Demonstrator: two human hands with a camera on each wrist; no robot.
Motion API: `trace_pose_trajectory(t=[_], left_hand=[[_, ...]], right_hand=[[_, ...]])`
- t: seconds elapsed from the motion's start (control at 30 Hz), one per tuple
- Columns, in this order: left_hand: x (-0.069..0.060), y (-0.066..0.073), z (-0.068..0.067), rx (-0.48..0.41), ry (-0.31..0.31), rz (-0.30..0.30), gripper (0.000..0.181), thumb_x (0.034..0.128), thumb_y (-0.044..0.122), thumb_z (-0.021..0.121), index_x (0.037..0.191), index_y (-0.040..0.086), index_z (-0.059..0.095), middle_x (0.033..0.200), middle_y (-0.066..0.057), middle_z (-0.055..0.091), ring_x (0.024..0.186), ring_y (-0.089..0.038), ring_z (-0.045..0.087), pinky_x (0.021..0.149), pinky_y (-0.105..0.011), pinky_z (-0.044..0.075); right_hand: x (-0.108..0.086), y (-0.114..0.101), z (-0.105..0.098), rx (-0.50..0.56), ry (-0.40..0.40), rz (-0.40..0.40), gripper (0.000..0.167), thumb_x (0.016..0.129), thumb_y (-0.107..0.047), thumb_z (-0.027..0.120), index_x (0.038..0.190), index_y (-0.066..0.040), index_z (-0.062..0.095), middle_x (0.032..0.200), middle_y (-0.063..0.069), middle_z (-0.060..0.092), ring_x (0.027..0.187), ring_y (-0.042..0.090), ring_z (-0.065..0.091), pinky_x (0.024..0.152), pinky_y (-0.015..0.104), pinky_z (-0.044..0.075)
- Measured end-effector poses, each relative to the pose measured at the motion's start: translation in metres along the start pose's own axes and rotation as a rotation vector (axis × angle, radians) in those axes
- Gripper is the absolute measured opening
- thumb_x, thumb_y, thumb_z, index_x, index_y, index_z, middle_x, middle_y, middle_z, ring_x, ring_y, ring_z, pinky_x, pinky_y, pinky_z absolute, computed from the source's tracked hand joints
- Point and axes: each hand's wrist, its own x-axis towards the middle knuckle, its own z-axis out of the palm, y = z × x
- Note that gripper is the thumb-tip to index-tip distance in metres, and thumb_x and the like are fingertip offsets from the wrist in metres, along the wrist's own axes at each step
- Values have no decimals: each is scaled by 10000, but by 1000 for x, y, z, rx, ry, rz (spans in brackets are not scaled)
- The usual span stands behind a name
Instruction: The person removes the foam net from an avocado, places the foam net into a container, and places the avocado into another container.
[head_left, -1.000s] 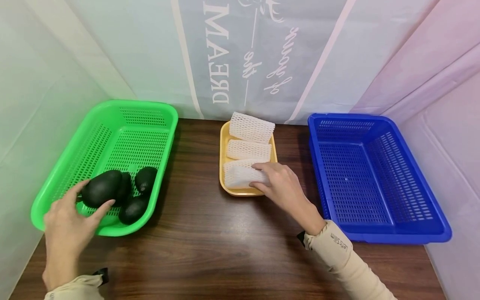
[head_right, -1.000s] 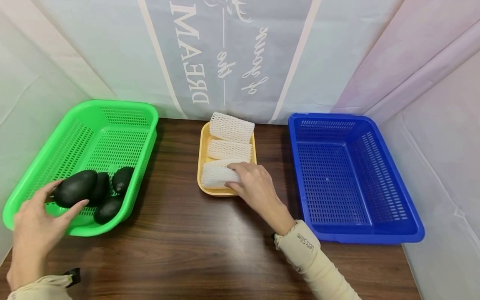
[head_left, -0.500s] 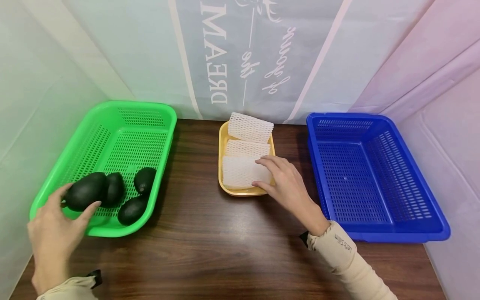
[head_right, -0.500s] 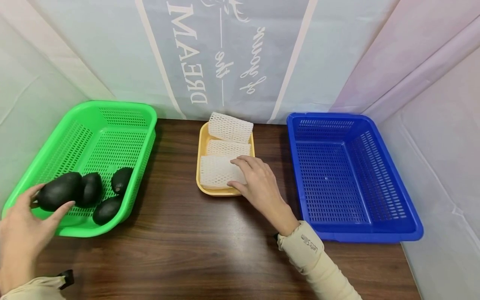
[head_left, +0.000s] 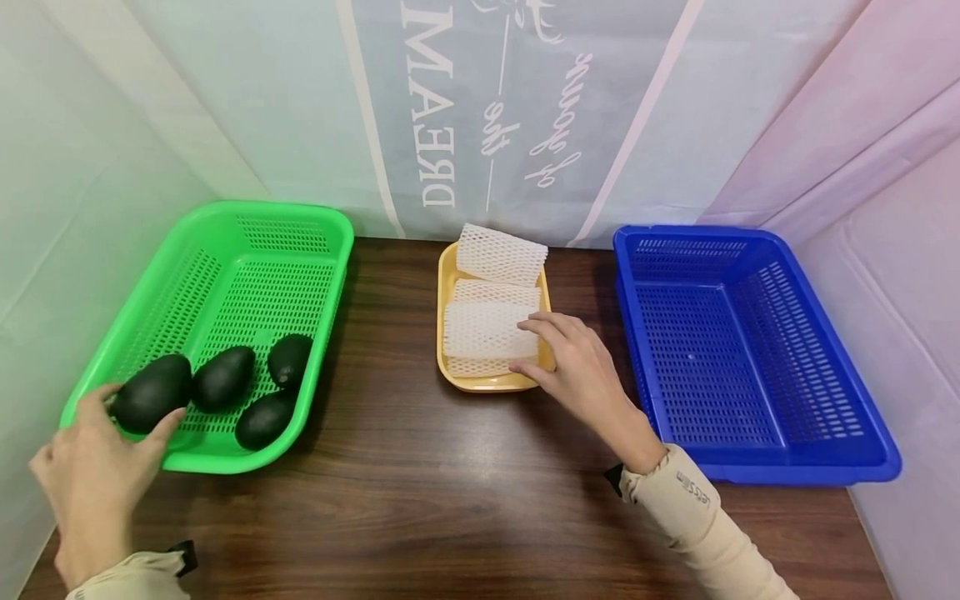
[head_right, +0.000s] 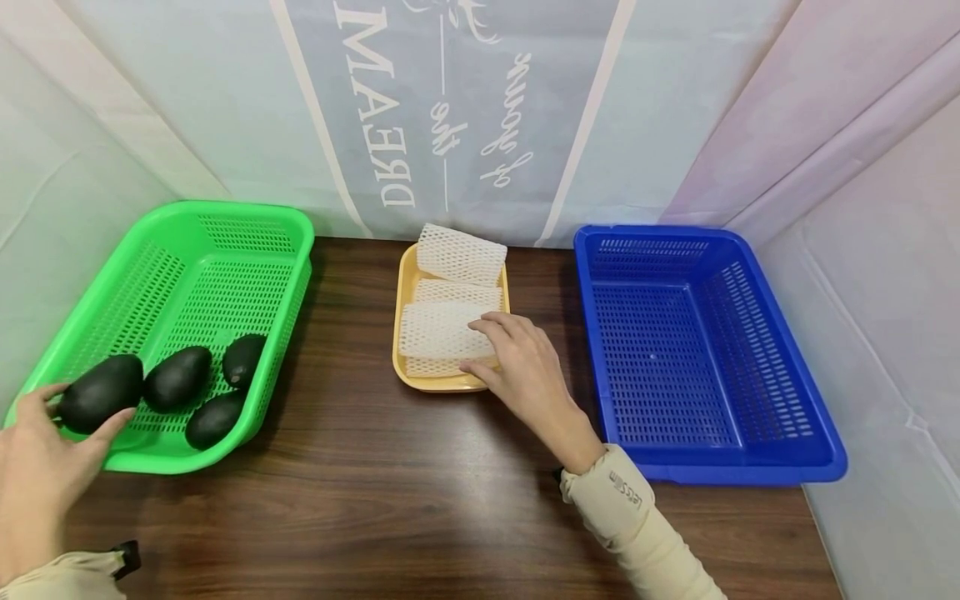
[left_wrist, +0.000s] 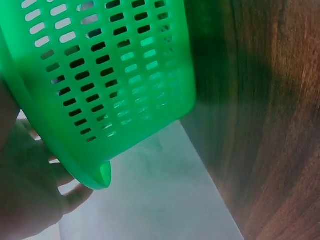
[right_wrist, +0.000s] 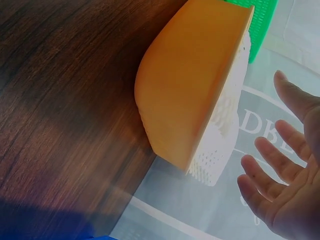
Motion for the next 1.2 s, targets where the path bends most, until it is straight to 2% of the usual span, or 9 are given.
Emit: trace_pose_trajectory(t=[0.2, 0.33, 0.5, 0.63, 0.77, 0.93, 1.07, 1.2], left_hand=[[6, -7, 0, 46, -91, 39, 922, 880, 540, 673, 1487, -38, 289, 1197, -456, 496, 999, -595, 481, 1019, -678, 172], [14, -9, -2, 108, -193, 57, 995, 872, 632, 628, 1489, -54, 255, 1132, -467, 510, 912, -591, 509, 1027, -710, 121], [20, -8, -4, 144, -316, 62, 1029, 875, 682, 581, 1492, -61, 223, 1189, -470, 490, 938, -607, 489, 1030, -737, 43], [22, -7, -6, 156, -368, 61, 1036, 871, 697, 575, 1488, -59, 226, 1189, -451, 499, 940, -595, 487, 1015, -752, 21], [23, -6, -6, 170, -383, 56, 1040, 868, 705, 572, 1491, -53, 226, 1199, -448, 496, 946, -595, 486, 1017, -761, 14], [22, -6, -5, 162, -376, 54, 1022, 902, 710, 507, 1531, -28, 185, 1339, -446, 405, 1022, -624, 428, 1041, -778, -16], [19, -3, -5, 119, -327, 70, 1015, 919, 687, 499, 1561, -7, 129, 1444, -434, 297, 1111, -655, 355, 1037, -790, -1], [14, 8, -8, 68, -257, 119, 976, 930, 647, 523, 1572, 19, 140, 1508, -396, 257, 1184, -650, 324, 1032, -790, 26]], right_hand=[[-2, 3, -1, -7, -7, 20, 533, 754, -389, 853, 1169, -96, 694, 1227, 119, 679, 1153, 334, 617, 945, 519, 503], [-4, 4, 0, -6, -6, 23, 530, 756, -387, 853, 1170, -95, 693, 1234, 125, 676, 1162, 341, 613, 955, 523, 496], [-6, 5, 0, -4, 2, 17, 531, 755, -386, 855, 1166, -91, 693, 1225, 120, 679, 1156, 339, 616, 946, 519, 501], [-6, 6, 1, -2, 4, 17, 529, 757, -377, 856, 1169, -89, 693, 1217, 116, 682, 1149, 342, 619, 939, 516, 504], [-8, 6, 1, 0, 0, 23, 543, 755, -374, 858, 1179, -80, 689, 1218, 123, 680, 1159, 351, 612, 944, 520, 502], [-9, 8, 0, -14, -12, 47, 573, 748, -394, 860, 1191, -79, 680, 1228, 128, 672, 1177, 353, 602, 949, 527, 496], [-11, 9, -2, -39, -4, 77, 613, 728, -417, 868, 1198, -76, 673, 1234, 139, 665, 1183, 358, 597, 947, 528, 492], [-10, 9, -4, -53, 2, 109, 634, 718, -432, 870, 1207, -82, 671, 1248, 145, 657, 1194, 364, 588, 956, 533, 483]])
